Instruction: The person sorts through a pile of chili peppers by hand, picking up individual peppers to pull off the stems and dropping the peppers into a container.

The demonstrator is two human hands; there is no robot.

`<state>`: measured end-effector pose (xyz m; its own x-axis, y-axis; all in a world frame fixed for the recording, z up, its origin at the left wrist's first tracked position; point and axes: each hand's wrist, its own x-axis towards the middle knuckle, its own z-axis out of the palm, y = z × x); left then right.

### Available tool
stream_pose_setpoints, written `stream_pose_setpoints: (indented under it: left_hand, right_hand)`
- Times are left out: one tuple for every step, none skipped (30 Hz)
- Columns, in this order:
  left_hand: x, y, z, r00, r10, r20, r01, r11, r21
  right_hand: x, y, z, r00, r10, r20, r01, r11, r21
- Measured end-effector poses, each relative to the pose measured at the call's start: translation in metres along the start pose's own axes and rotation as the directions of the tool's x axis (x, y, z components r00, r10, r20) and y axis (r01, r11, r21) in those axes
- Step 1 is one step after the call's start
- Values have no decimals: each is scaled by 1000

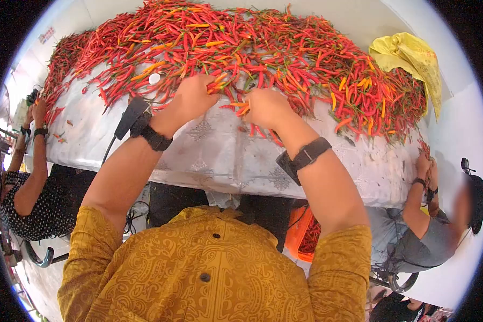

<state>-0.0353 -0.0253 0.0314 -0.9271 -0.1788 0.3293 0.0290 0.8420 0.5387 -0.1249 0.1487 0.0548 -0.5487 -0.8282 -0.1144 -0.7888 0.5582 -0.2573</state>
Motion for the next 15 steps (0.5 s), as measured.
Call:
stream_pose_setpoints:
  left_hand:
    - [4,-2,1,1000,-3,-1,3,1000,1]
    - [8,-5,3,999,47,8,-48,998,44]
    - [11,-10,7,995,97,19,-98,991,86]
    - [12,-13,11,995,96,18,-97,992,86]
    - [13,-16,15,987,140,80,-145,988,59]
    - [13,-15,15,973,185,140,-191,981,29]
    - [12,-13,14,973,185,139,-191,981,27]
    - [12,-12,14,969,206,139,-213,976,36]
    - [11,-11,13,964,226,141,-234,971,44]
    - [11,-11,14,964,224,142,-232,972,42]
    - [12,-12,15,962,239,130,-252,964,90]
    - [13,-13,16,960,255,119,-271,953,139]
    - [13,-14,17,959,256,118,-272,952,140]
    - [13,-16,17,956,273,111,-288,946,152]
    - [13,-15,15,952,289,106,-303,939,164]
  right_hand:
    - [1,-2,2,999,36,8,-35,995,-92]
    - [1,-2,1,999,33,9,-32,995,-93]
    - [1,0,-2,999,13,41,-11,998,-58]
    - [-1,1,-4,997,-7,71,9,1000,-22]
    - [-3,2,-8,997,-8,72,9,1000,-23]
    - [-5,3,-13,995,-2,101,-3,999,45]
    - [-8,4,-18,991,3,130,-18,993,113]
    - [-10,5,-24,991,4,132,-18,994,111]
    - [-11,5,-30,991,19,131,-43,982,185]
    - [-12,5,-32,991,34,131,-67,964,258]
    - [-11,5,-32,991,34,132,-67,964,258]
    - [-9,6,-30,990,74,119,-101,966,240]
    - [-7,7,-29,988,113,104,-134,966,222]
    - [-4,9,-26,989,113,100,-133,966,222]
    - [-1,10,-21,993,113,41,-117,983,143]
